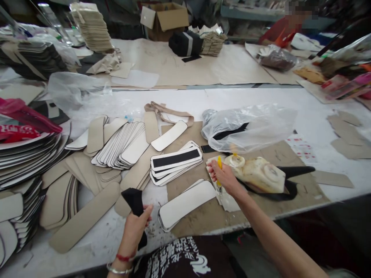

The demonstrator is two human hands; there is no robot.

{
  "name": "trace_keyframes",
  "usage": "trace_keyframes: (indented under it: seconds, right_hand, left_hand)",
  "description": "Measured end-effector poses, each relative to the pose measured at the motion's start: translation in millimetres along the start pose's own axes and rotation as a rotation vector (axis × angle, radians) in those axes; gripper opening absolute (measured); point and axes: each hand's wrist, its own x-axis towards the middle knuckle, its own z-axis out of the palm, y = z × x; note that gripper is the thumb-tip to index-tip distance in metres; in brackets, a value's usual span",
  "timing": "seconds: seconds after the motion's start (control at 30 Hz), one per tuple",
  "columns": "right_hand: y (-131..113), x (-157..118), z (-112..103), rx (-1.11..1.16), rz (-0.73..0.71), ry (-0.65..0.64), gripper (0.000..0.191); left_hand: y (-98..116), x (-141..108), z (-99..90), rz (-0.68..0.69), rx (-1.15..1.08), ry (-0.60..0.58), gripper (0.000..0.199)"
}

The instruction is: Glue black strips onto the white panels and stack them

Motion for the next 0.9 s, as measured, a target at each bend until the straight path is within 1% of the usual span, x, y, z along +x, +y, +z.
trace_keyframes:
  seconds: [0.1, 0.2, 0.3, 0.4, 0.5, 0.57, 0.63, 0.7, 0.8, 0.9]
  right_hand:
    - [1, -32, 7, 0.078, -0.071, 0.008, 0.05]
    - [8, -59, 24, 0.145, -0.062, -0.03, 0.049]
    - [18, -82, 47, 0.292, -0.037, -0.126, 0.043]
    - [28, -99, 68, 0.381, 0.016, -0.198, 0.036]
    - [39, -110, 86, 0.395, 0.098, -0.228, 0.031]
    - [48, -113, 91, 0.364, 0.118, -0.234, 0.029]
    - [56, -112, 90, 0.295, 0.085, -0.204, 0.028]
    - [63, -110, 82, 0.209, 0.018, -0.135, 0.028]
    - [71, -103, 62, 0.083, -0.081, -0.002, 0.029]
    - [74, -99, 43, -0.083, -0.178, 0.12, 0.029]
  left_hand:
    - [-33, -8, 10.8, -0.039, 0.122, -0.066, 0.045]
    - [-53, -9, 24.4, -0.009, 0.118, -0.091, 0.037]
    - [-59, -6, 32.3, 0.006, 0.152, -0.124, 0.023]
    - [-59, -5, 33.4, 0.009, 0.158, -0.141, 0.016]
    - [-58, -6, 30.6, 0.02, 0.134, -0.164, 0.013]
    - [-57, -7, 28.3, 0.021, 0.133, -0.178, 0.015]
    - [-58, -9, 26.3, 0.023, 0.136, -0.175, 0.019]
    - [-59, -9, 25.2, 0.029, 0.139, -0.16, 0.022]
    - [-61, -10, 25.0, 0.037, 0.141, -0.146, 0.026]
    - [-65, -10, 25.9, 0.041, 0.139, -0.152, 0.027]
